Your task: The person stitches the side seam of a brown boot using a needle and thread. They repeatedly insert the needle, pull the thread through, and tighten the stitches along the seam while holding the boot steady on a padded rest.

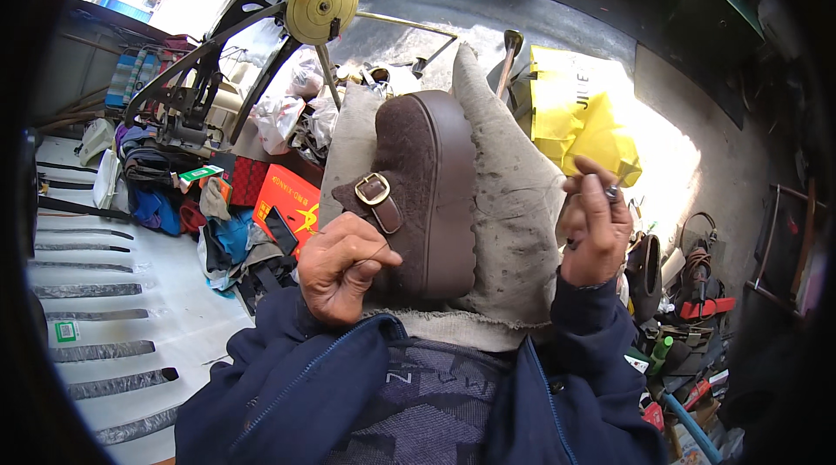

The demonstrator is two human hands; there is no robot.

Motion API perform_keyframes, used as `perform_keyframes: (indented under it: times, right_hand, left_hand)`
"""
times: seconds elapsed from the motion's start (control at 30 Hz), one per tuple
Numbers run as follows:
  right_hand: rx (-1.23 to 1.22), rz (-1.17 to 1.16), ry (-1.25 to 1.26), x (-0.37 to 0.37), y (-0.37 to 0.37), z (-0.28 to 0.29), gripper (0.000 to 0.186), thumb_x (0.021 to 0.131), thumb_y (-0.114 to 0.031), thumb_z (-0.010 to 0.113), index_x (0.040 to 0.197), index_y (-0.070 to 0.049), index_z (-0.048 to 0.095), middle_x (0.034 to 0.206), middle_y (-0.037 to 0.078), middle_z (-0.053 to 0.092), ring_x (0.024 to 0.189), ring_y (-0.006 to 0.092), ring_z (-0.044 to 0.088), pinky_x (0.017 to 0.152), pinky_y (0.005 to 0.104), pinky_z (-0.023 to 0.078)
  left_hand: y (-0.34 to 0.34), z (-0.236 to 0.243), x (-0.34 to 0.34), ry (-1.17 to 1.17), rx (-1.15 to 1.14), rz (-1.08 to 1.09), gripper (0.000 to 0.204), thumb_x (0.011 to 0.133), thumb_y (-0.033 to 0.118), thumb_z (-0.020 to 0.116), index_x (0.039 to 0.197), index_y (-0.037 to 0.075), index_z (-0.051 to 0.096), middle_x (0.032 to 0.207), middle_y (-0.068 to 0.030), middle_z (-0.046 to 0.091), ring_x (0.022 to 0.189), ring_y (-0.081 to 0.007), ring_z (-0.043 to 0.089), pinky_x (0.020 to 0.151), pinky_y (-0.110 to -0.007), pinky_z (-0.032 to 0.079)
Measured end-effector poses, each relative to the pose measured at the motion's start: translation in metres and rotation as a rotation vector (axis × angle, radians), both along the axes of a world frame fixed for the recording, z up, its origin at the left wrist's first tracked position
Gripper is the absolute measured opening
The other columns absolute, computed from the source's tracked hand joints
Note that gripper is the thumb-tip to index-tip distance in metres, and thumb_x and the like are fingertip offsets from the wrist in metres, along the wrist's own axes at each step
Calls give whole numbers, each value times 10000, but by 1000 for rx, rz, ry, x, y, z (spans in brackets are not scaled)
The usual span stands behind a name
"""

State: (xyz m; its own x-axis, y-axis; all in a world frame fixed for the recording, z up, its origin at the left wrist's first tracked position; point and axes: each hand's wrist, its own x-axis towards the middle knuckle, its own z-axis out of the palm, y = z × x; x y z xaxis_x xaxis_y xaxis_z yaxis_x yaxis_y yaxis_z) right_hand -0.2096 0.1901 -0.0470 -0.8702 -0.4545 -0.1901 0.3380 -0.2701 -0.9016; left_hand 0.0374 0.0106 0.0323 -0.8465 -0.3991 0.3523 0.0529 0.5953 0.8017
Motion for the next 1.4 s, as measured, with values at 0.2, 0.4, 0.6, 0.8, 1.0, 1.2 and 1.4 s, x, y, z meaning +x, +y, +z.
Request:
perform_keyframes:
  times: [0.2, 0.4, 0.6, 0.8, 1.0, 1.2, 1.4]
  right_hand:
    - [360, 519, 663, 43, -24, 6, 277, 910, -81, 795, 1149, 38, 721, 928, 137, 721, 730, 106, 618, 655, 267, 484]
    - [467, 654, 463, 28, 14, 23, 174, 987, -131, 721, 912, 26, 726, 733, 62, 684, 674, 85, 590, 629, 256, 465]
    - [24, 292, 267, -9, 55, -26, 261, 1096, -237, 589, 1059, 2, 690, 1097, 176, 748, 585, 66, 541, 526, 196, 401]
    - [-250, -379, -233, -113, 126, -63, 357, 1125, -314, 472, 1202, -29, 673, 1375, 232, 664, 446, 29, 352, 401, 176, 334]
    - [11, 40, 169, -17, 45, -28, 339, 1083, -128, 579, 1399, -10, 604, 1290, 188, 719, 492, -22, 337, 414, 155, 309]
    - [504, 631, 522, 46, -17, 12, 284, 928, -112, 801, 1170, 12, 719, 957, 52, 744, 589, 64, 473, 577, 233, 394]
    - [231, 437, 618, 50, -10, 19, 178, 1018, -115, 657, 900, 9, 706, 980, 147, 749, 825, 169, 664, 778, 311, 510]
  left_hand:
    - [-5, -15, 63, 415, 1034, 24, 477, 1146, 410, 395, 861, 71, 569, 1172, -266, 703, 994, -384, 733, 806, -505, 579]
    - [-22, -18, 102, 10, 976, 357, 460, 1137, 403, 446, 1100, -1, 665, 1075, -210, 748, 672, -225, 728, 480, -232, 370]
    - [-11, -20, 84, -378, 129, 428, 258, 1073, 148, 578, 1120, -52, 734, 943, -173, 762, 758, -242, 745, 723, -315, 559]
    - [-10, -11, 81, -480, -147, 349, 105, 933, 126, 737, 920, 23, 724, 784, -144, 690, 680, -331, 686, 614, -371, 519]
    - [-10, -18, 76, -493, -112, 336, 219, 898, 146, 777, 787, 18, 640, 726, -129, 618, 622, -318, 619, 570, -382, 458]
    - [-9, -23, 86, -239, 157, 359, 261, 959, 133, 734, 786, -11, 601, 904, -174, 682, 726, -230, 610, 667, -330, 478]
    - [7, -38, 55, 324, 728, 265, 311, 1065, 147, 579, 777, 32, 549, 1175, -229, 714, 1051, -341, 698, 976, -435, 520]
